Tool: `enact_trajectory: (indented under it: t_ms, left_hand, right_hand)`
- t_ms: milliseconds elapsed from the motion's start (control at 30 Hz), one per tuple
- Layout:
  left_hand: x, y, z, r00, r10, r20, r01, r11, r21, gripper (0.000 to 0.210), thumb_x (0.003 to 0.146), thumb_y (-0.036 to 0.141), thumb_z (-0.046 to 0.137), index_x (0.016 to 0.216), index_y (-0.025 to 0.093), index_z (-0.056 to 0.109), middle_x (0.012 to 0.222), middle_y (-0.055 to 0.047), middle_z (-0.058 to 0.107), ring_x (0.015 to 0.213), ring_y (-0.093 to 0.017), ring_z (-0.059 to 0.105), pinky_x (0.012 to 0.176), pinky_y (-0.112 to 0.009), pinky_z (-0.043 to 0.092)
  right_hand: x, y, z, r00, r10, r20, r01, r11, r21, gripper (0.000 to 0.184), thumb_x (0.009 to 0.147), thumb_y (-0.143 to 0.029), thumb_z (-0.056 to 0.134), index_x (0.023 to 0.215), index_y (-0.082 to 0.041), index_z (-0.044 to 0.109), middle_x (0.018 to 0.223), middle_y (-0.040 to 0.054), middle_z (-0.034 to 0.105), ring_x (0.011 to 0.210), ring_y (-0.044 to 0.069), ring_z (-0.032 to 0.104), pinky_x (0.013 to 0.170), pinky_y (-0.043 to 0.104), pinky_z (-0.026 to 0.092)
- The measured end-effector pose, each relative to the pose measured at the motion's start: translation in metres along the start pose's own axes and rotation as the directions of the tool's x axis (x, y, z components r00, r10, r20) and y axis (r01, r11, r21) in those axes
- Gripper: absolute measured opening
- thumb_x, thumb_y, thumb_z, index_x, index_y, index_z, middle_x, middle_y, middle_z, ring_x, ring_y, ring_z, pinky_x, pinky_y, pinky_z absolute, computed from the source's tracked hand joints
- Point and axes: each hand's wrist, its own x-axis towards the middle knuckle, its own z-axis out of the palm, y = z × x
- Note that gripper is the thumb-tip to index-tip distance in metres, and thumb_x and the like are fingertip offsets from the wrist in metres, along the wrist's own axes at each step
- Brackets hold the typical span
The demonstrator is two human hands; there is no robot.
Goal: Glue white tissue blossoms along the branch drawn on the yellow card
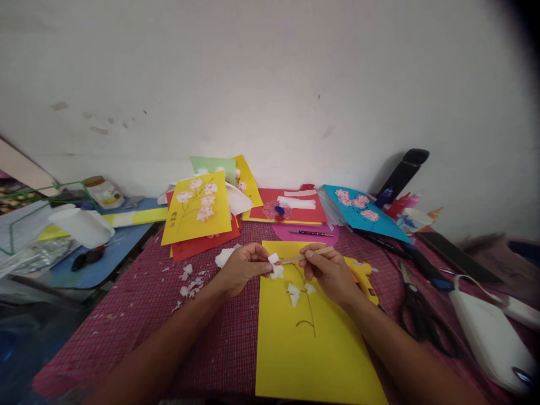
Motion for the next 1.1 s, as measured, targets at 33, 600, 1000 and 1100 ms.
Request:
enact_trajectory:
  t_ms: [33, 600, 1000, 1100]
  left_hand:
    - [0.0001, 0.0001, 0.0000, 1.000, 0.002, 0.001, -0.002, 1.000, 0.004, 0.032, 0.064, 0.020, 0.083, 0.082, 0.014, 0.057, 0.066, 0.002, 0.066, 0.059, -0.010, 0.062, 0.059, -0.021, 0.046]
    - [0.0005, -0.0035, 0.0040, 0.996, -0.039, -0.076, 0.039, 0.999, 0.000, 0.033, 0.061, 0.023, 0.084, 0.079, 0.013, 0.059, 0.068, 0.003, 0.063, 0.058, -0.009, 0.059, 0.058, -0.022, 0.046]
    - [0.0014, -0.0060, 0.0067, 0.993, -0.013, -0.114, 0.012, 1.000, -0.006, 0.035, 0.061, 0.028, 0.085, 0.081, 0.013, 0.060, 0.071, 0.002, 0.063, 0.057, -0.008, 0.059, 0.059, -0.023, 0.046]
    - [0.0016, -0.0078, 0.0063, 0.994, 0.014, -0.106, -0.011, 0.999, 0.033, 0.034, 0.063, 0.028, 0.084, 0.081, 0.013, 0.059, 0.070, 0.002, 0.063, 0.058, -0.009, 0.059, 0.058, -0.023, 0.047]
  right_hand:
    - [-0.0001, -0.0001, 0.0001, 1.000, 0.000, -0.001, 0.000, 1.000, -0.008, 0.018, 0.085, -0.033, 0.068, 0.090, -0.016, 0.069, 0.073, 0.0044, 0.070, 0.047, 0.010, 0.054, 0.046, 0.023, 0.036]
    - [-0.0027, -0.0037, 0.0032, 0.997, -0.025, 0.067, 0.031, 0.995, -0.090, 0.019, 0.085, -0.034, 0.067, 0.090, -0.016, 0.069, 0.070, 0.0016, 0.067, 0.048, 0.010, 0.054, 0.047, 0.023, 0.039]
    - [-0.0003, 0.0007, 0.0017, 0.999, -0.038, 0.020, 0.040, 0.988, -0.147, 0.025, 0.083, -0.040, 0.069, 0.087, -0.016, 0.071, 0.073, 0.0050, 0.071, 0.046, 0.011, 0.054, 0.044, 0.024, 0.040]
    - [-0.0009, -0.0007, 0.0015, 0.998, -0.056, 0.024, 0.060, 0.976, -0.210, 0.028, 0.087, -0.041, 0.065, 0.076, -0.016, 0.070, 0.069, 0.0039, 0.069, 0.047, 0.010, 0.054, 0.046, 0.024, 0.040]
